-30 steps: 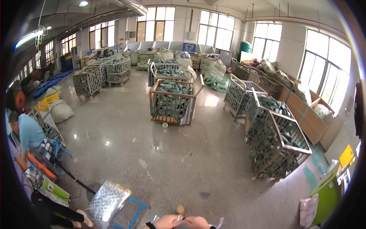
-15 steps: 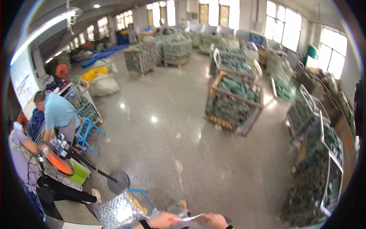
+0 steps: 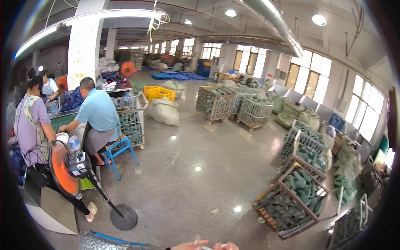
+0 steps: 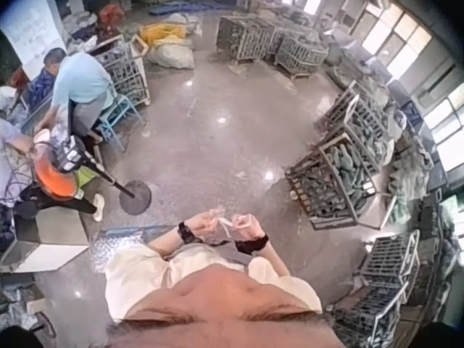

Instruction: Gathering shoe components from bags and arranging them on an assembly line table.

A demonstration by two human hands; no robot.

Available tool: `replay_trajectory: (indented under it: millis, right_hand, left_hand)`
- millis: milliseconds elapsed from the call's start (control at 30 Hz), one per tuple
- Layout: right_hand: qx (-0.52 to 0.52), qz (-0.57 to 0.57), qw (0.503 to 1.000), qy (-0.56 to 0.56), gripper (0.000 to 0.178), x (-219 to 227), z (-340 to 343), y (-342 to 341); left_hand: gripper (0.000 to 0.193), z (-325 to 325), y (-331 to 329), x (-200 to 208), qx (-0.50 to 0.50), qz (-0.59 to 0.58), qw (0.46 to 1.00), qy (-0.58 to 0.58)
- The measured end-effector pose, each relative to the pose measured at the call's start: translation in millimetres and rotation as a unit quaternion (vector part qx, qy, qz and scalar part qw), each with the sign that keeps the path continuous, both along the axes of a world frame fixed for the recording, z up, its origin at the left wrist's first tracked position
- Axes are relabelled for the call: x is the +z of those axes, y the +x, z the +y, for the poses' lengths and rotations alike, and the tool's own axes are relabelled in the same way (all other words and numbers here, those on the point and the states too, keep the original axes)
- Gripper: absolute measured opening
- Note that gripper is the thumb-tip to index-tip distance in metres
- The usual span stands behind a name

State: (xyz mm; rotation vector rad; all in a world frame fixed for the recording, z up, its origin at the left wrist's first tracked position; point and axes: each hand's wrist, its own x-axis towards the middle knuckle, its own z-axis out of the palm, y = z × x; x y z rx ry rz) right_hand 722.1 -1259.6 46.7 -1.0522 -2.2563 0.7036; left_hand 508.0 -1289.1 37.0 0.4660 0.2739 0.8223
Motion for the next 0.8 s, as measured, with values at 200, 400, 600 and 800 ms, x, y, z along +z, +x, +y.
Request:
replay_trajectory:
  millis: [200,400,600,800]
  right_hand:
    - [-0.031,0.375,0.753,-0.539,0.02,11,134,-12]
    - [-0.098,0.297,0.874,-0.373,0.015,25,307,-15]
    - [-0.041,-0.011,0.997,0.061,0.012,-30,490,-54]
    - [-0.044,0.286,0.819,-0.495,0.026,13,624,-201]
  left_hand:
    - [0.027,123,-20,11,0.053,0.0,0.999,0.001]
    - [0.016,267,-39,-51,-0.042,0.436,0.882,0.176]
    - [0.016,399,-74,58,0.047,0.323,0.937,0.128]
    - [0.017,497,-124,35,0.107,0.321,0.94,0.049]
